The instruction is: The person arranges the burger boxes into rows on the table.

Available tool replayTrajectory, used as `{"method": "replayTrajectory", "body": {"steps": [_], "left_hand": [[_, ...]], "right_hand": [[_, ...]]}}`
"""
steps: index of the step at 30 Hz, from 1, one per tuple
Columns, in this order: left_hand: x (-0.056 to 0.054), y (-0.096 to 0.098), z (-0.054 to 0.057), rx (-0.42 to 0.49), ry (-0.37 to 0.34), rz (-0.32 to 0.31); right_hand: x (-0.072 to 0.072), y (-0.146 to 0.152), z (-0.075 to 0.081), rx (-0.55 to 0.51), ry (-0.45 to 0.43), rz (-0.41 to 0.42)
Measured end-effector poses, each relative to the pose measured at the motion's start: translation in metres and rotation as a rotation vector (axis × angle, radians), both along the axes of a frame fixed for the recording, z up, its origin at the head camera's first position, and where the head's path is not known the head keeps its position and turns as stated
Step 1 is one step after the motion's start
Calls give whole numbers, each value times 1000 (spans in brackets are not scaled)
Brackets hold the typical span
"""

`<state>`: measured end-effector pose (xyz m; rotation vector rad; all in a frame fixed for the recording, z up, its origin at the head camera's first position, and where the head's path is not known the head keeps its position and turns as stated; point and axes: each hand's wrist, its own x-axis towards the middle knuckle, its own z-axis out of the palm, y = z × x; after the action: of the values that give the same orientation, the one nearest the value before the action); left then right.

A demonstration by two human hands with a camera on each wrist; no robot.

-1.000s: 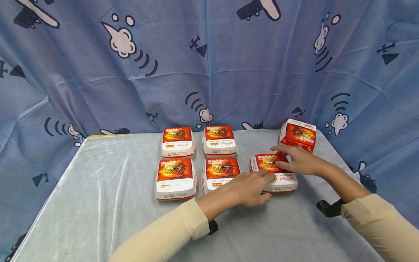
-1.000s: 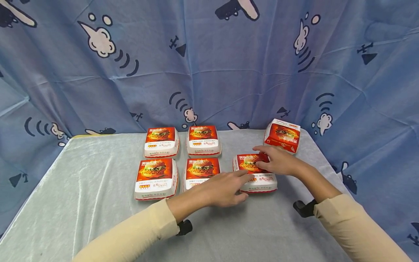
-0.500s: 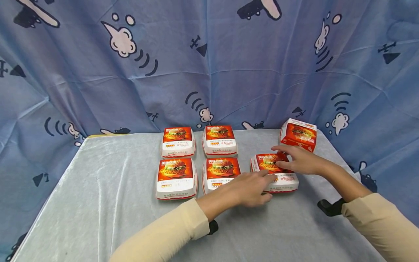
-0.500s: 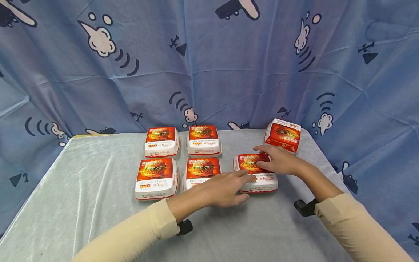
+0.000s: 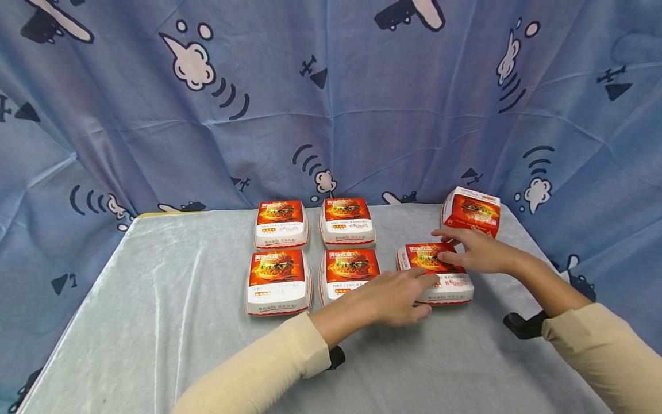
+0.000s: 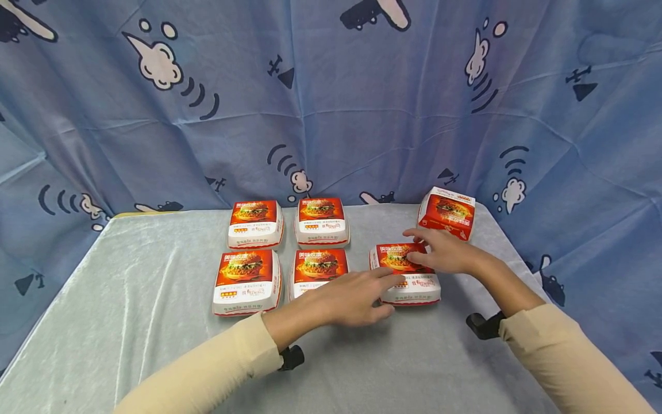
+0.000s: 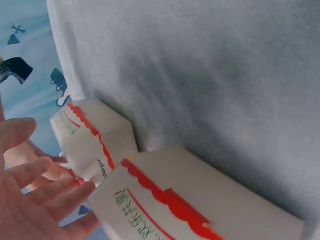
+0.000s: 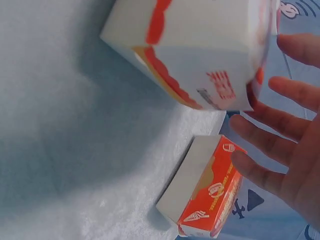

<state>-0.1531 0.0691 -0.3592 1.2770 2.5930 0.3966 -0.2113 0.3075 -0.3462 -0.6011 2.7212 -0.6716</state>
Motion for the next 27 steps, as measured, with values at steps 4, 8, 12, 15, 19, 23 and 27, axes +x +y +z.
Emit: {"method": "replayTrajectory", "body": {"steps": [4,8,12,15,19,23,27], "left_hand": [[-5,-2,7,7,3,25],[-13,-6,14,25,-25,72],[-26,-12,17,81,-50,133],[-36,-18,15,130,-49,181],[-48,-24,10,178,-65,247],[-59,-25,9,228,-71,296],[-67,-25,8,258,-76,329]], "right_hand": [[-5,8,5,-6,58,-38],[-16,20,9,53,124,-95],[-27,34,9,102,155,-162],[-33,41,6,121,146,-210],[-39,48,1,145,96,-262],[-45,55,-5,170,32,-308],[-49,64,-11,170,-2,-333]]}}
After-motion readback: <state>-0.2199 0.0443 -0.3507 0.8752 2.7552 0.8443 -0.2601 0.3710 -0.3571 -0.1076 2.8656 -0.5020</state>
